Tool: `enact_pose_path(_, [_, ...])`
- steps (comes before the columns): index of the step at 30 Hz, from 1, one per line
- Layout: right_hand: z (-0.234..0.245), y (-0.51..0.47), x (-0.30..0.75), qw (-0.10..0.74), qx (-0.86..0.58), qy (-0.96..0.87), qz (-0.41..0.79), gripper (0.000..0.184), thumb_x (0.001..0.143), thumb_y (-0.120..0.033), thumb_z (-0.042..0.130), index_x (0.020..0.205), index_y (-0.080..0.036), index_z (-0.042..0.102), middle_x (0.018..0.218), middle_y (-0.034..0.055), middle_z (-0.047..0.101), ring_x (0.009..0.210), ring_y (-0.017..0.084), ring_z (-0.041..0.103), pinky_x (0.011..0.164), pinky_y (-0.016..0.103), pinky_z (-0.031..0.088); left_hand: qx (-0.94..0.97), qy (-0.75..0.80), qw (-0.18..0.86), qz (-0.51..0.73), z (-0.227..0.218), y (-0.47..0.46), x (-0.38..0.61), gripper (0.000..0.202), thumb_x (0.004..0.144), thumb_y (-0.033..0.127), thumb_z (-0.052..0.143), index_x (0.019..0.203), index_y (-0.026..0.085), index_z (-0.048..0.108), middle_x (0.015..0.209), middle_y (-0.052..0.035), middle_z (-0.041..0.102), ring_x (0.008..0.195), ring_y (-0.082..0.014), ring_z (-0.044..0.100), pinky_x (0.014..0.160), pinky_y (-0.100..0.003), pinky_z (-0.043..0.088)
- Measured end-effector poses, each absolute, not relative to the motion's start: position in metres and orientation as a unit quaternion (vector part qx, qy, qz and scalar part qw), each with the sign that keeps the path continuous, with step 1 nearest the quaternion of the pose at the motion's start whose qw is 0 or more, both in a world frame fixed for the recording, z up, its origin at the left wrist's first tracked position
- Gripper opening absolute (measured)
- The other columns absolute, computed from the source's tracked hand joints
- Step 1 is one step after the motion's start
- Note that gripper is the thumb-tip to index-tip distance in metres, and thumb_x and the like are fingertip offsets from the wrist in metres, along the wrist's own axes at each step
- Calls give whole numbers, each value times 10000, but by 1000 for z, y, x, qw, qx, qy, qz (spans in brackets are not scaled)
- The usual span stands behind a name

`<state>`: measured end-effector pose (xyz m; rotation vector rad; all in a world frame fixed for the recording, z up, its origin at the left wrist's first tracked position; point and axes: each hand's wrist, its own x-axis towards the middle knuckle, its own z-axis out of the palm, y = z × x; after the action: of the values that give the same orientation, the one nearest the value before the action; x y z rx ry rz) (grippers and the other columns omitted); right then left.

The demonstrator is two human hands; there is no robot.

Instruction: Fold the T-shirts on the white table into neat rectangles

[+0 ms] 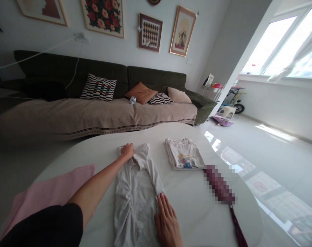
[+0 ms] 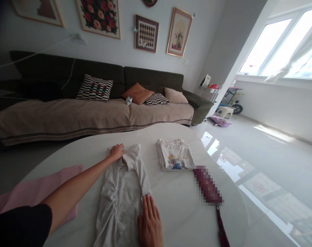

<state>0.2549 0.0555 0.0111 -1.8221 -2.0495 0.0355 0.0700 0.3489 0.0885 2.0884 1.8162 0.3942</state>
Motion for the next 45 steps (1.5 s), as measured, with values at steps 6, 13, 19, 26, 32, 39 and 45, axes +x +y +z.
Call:
enact_pose_path(6, [10, 56, 255, 183, -649, -738, 6, 594, 871, -307, 367, 1404, -217, 122, 1415, 34, 238, 1278, 226, 304, 961, 356, 399, 829, 527, 137, 127, 64, 319, 105, 476, 813, 433, 468, 1273, 318, 428, 1398, -21, 356, 1313, -250, 217, 1067, -465, 126])
enact_pose_path(13, [-35, 38, 256, 198, -593, -780, -38, 686, 797, -568, 423, 1377, -327, 147, 1338, 48, 388, 1163, 310, 455, 825, 427, 464, 828, 541, 132, 72, 44, 322, 112, 680, 739, 684, 389, 1343, 390, 283, 1473, -30, 179, 1326, -383, 54, 964, -667, 72])
enact_pose_path(19, [-26, 29, 247, 187, -628, -756, -6, 657, 815, -506, 423, 1383, -316, 155, 1386, 41, 297, 1230, 302, 371, 885, 453, 428, 829, 541, 132, 49, 58, 325, 117, 645, 759, 637, 411, 1338, 372, 308, 1470, -46, 178, 1324, -393, 63, 946, -693, 46])
enact_pose_path(26, [9, 23, 243, 164, -640, -750, 27, 587, 854, -425, 383, 1388, -308, 169, 1427, 32, 202, 1294, 273, 252, 967, 487, 354, 835, 512, 94, 180, 100, 219, 128, 670, 863, 477, 344, 1415, 238, 47, 1487, -87, 23, 1353, -273, 16, 1030, -567, 137])
enact_pose_path(32, [19, 15, 237, 162, -641, -750, 24, 565, 880, -410, 358, 1396, -276, 171, 1437, 42, 205, 1316, 259, 195, 1020, 484, 280, 828, 530, 85, 161, 71, 58, 41, 711, 864, 506, 315, 1398, 261, -85, 1478, -73, 101, 1346, -243, 131, 1069, -493, 135])
enact_pose_path(39, [37, 0, 252, 115, -577, -807, 49, 751, 822, -415, 466, 1413, -198, 58, 1461, 88, 78, 1334, 264, 123, 1042, 460, 250, 884, 455, 109, 15, 43, 2, 6, 748, 797, 593, 395, 1398, 303, 56, 1469, -79, 128, 1335, -306, 136, 1008, -603, 153])
enact_pose_path(45, [29, -33, 271, 86, -544, -835, -6, 757, 723, 5, 348, 1407, -250, 148, 1434, 48, 230, 1279, 185, 314, 1005, 349, 340, 872, 471, 127, -24, 52, -15, 5, 674, 757, 133, 465, 1370, 314, 249, 1454, -23, 208, 1329, -232, 199, 1055, -520, 146])
